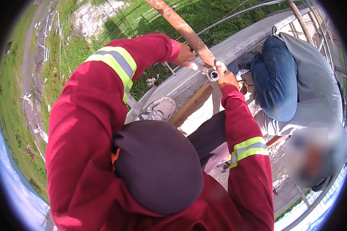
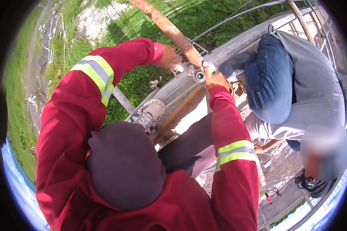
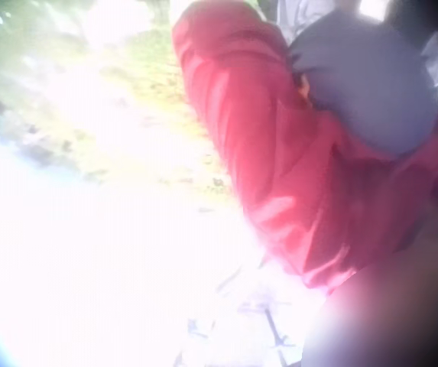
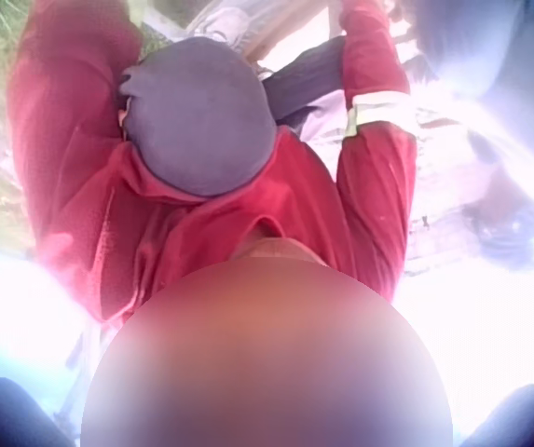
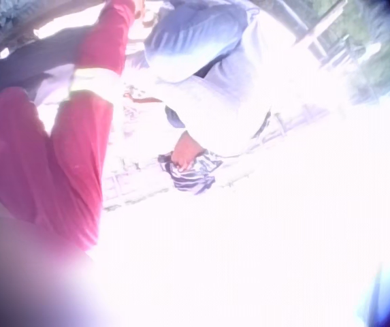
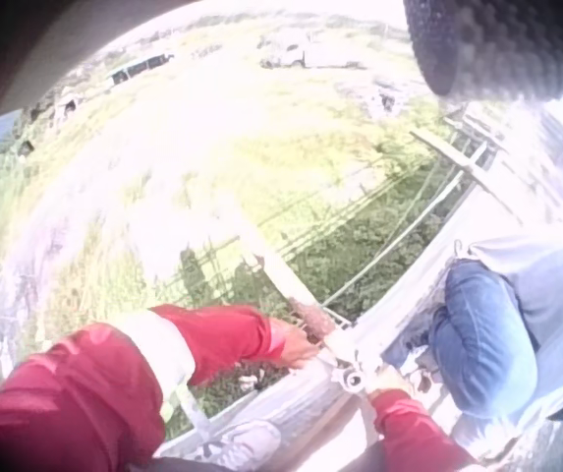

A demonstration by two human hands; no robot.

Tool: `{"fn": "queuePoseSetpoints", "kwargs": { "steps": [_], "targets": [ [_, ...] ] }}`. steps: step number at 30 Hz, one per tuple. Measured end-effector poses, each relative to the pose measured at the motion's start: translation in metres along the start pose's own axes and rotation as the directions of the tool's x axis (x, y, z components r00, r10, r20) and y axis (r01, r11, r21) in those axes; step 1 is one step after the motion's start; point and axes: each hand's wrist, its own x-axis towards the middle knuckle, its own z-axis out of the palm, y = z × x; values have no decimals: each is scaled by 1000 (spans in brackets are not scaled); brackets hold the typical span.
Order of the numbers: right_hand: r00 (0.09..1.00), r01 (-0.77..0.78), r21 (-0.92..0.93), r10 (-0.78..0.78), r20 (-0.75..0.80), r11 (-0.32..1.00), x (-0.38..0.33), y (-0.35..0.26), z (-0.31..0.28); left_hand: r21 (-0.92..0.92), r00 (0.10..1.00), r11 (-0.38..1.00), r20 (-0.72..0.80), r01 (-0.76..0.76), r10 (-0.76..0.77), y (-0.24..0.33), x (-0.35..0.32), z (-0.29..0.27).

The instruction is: The person assembles scaffolding by attaching metal clamps to intersecting poles and tightening them with a wrench. The person repeatedly positions clamps, aligns poles, and secures joints while working on an elevated platform.

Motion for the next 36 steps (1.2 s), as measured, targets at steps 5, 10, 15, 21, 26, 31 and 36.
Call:
{"fn": "queuePoseSetpoints", "kwargs": {
  "steps": [5,10,15,21,26,31,36],
  "targets": [
    [999,3,50,-5,43,999,-2,2,-4,-361,906,861,-88,359,-415,60,-28,54],
    [1000,-11,20,10,8,1000,-3,0,-7,-771,841,563,-67,298,-537,127,-17,92],
    [1000,-16,42,16,3,999,-9,0,-4,-996,940,-2,86,90,-329,121,-29,105],
    [999,-31,44,29,33,999,-15,-1,-8,-947,917,265,64,180,-393,106,-60,122],
    [999,-51,9,50,19,999,-16,1,-6,-810,958,574,-56,121,-281,71,-61,108],
    [1000,-12,-20,12,12,1000,-15,4,2,-559,965,794,228,239,-130,35,-51,44],
    [999,-33,103,35,-17,994,-22,4,1,-415,961,901,278,129,-9,7,-39,-2]
  ]
}}
